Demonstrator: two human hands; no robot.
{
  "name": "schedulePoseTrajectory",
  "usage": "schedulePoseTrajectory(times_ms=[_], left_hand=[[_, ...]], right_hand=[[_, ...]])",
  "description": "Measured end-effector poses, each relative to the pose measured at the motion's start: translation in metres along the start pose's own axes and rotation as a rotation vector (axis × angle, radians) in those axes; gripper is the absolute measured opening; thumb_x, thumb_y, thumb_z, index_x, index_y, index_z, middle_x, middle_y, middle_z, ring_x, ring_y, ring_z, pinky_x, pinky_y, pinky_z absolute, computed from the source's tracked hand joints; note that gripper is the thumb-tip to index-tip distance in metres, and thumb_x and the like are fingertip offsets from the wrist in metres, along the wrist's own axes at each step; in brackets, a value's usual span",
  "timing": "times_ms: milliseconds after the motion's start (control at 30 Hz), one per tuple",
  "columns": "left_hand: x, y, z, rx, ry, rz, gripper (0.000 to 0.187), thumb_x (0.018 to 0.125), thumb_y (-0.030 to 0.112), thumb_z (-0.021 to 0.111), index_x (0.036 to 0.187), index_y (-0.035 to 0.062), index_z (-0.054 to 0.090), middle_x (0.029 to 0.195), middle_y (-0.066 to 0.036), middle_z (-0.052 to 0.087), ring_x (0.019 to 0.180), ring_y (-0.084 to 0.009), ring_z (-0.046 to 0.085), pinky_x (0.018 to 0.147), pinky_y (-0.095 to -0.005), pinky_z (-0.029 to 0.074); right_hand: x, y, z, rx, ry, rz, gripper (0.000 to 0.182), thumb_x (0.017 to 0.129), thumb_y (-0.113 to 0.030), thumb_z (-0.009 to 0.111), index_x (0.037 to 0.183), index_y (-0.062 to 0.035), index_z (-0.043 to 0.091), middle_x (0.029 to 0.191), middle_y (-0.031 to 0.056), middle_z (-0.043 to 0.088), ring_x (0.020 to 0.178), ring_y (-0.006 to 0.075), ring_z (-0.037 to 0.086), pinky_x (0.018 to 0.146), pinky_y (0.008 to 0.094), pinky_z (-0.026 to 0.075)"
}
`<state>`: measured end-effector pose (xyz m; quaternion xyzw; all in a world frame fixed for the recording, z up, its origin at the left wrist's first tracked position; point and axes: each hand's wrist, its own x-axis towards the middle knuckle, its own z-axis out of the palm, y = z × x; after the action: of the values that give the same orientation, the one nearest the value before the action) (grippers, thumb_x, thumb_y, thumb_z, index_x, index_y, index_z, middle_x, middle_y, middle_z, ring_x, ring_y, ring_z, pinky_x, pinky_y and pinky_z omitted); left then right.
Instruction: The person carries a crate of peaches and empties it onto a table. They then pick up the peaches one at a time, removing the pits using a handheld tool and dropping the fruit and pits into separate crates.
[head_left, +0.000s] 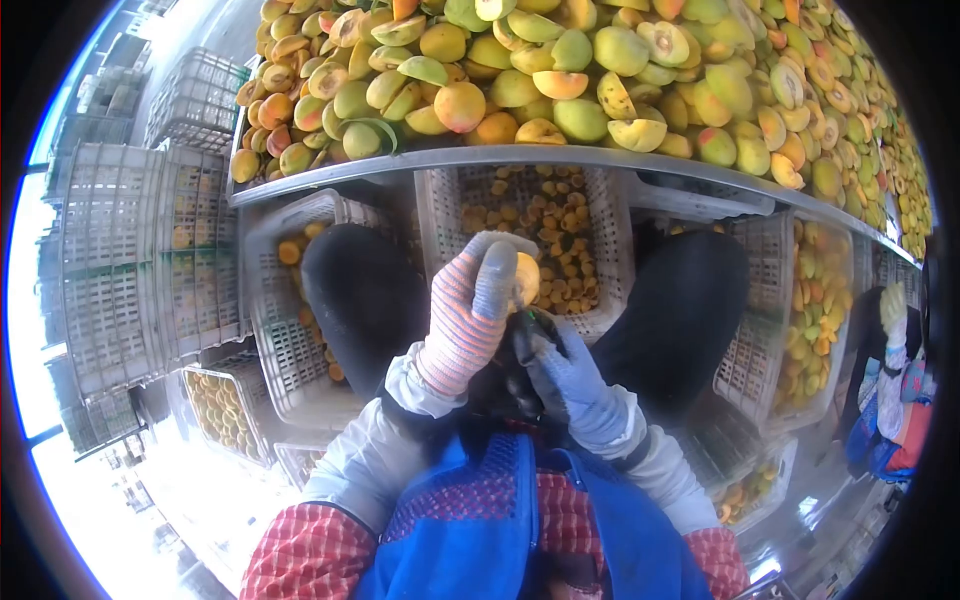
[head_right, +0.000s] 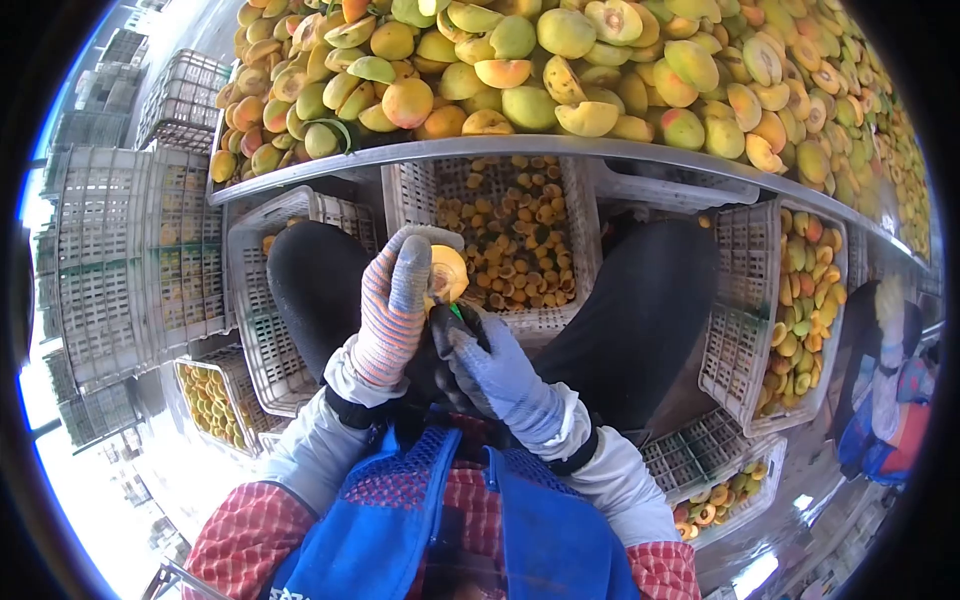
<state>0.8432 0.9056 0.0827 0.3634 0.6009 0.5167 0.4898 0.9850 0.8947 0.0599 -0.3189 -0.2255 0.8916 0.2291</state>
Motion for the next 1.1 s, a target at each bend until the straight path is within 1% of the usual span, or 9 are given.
schedulePoseTrajectory(times_ms=[233,433,500,667,733,800,933,1000,1100], left_hand=[[0.01,-0.017,-0.008,-0.133,-0.144,-0.034,0.047,0.095,0.047,0.049,0.104,0.0019,0.06,0.083,-0.005,0.062,0.076,-0.0101,0.058,0.071,-0.024,0.047],[-0.004,-0.066,0.001,-0.601,-0.016,-0.461,0.048,0.095,0.05,0.046,0.108,0.0056,0.06,0.087,-0.007,0.063,0.079,-0.0126,0.06,0.073,-0.0256,0.049],[-0.016,-0.065,-0.001,-0.783,0.056,-0.595,0.042,0.097,0.045,0.046,0.107,0.0066,0.06,0.089,-0.005,0.063,0.081,-0.0128,0.06,0.076,-0.0269,0.05],[-0.031,0.007,-0.095,-0.086,0.481,0.101,0.045,0.096,0.046,0.049,0.106,0.0043,0.061,0.095,-0.006,0.062,0.086,-0.0155,0.061,0.081,-0.0295,0.051],[-0.036,0.015,-0.157,1.018,0.55,0.111,0.035,0.095,0.034,0.055,0.107,0.0022,0.061,0.097,-0.013,0.065,0.087,-0.0222,0.063,0.082,-0.0328,0.05],[-0.042,0.009,-0.189,1.41,0.624,0.092,0.028,0.091,0.029,0.059,0.106,0.0048,0.063,0.098,-0.019,0.063,0.087,-0.0329,0.062,0.079,-0.0383,0.051],[-0.029,0.042,-0.078,1.129,0.184,0.576,0.041,0.078,0.028,0.07,0.111,0.0048,0.059,0.11,-0.018,0.058,0.102,-0.0368,0.057,0.083,-0.0426,0.048],[-0.025,0.047,-0.032,0.947,-0.081,0.469,0.052,0.07,0.029,0.075,0.112,0.0034,0.058,0.112,-0.018,0.057,0.101,-0.0384,0.055,0.087,-0.0434,0.046],[-0.023,-0.008,-0.001,0.677,-0.495,0.511,0.042,0.086,0.031,0.062,0.115,0.0013,0.055,0.114,-0.021,0.055,0.099,-0.0385,0.056,0.084,-0.0426,0.046]], right_hand=[[0.015,-0.01,-0.013,0.831,-0.601,0.477,0.048,0.096,-0.053,0.04,0.089,-0.0074,0.052,0.056,-0.0015,0.039,0.038,0.0065,0.036,0.032,0.0206,0.03],[0.011,-0.016,0.0,0.971,-0.919,0.327,0.045,0.1,-0.046,0.034,0.096,-0.0057,0.054,0.057,-0.001,0.041,0.041,0.007,0.04,0.035,0.0217,0.035],[0.014,-0.02,-0.005,1.009,-0.799,0.281,0.047,0.1,-0.046,0.034,0.1,-0.0044,0.055,0.059,-0.0008,0.042,0.044,0.0069,0.04,0.038,0.0229,0.038],[0.05,0.024,-0.065,1.119,-0.672,0.388,0.051,0.1,-0.046,0.033,0.106,-0.0007,0.056,0.063,-0.0007,0.039,0.048,0.008,0.038,0.042,0.0219,0.036],[0.045,0.003,-0.044,1.038,-0.657,0.322,0.051,0.1,-0.047,0.033,0.105,-0.0009,0.056,0.063,-0.0004,0.039,0.048,0.0085,0.038,0.043,0.0227,0.036],[0.04,-0.022,-0.023,0.963,-0.672,0.206,0.05,0.1,-0.046,0.034,0.105,-0.0014,0.056,0.064,-0.0004,0.038,0.048,0.0089,0.038,0.044,0.0235,0.036],[0.054,-0.072,0.016,0.883,-0.737,0.0,0.045,0.1,-0.042,0.036,0.102,-0.0014,0.054,0.067,-0.0006,0.04,0.05,0.0091,0.039,0.046,0.0252,0.038],[0.059,-0.095,0.029,0.844,-0.809,-0.074,0.038,0.101,-0.037,0.036,0.097,-0.0023,0.05,0.066,-0.0013,0.04,0.051,0.0087,0.042,0.048,0.025,0.039],[0.05,-0.117,0.033,0.816,-0.805,-0.123,0.035,0.101,-0.035,0.039,0.097,-0.0028,0.051,0.065,-0.0027,0.039,0.052,0.0081,0.043,0.052,0.0253,0.042]])
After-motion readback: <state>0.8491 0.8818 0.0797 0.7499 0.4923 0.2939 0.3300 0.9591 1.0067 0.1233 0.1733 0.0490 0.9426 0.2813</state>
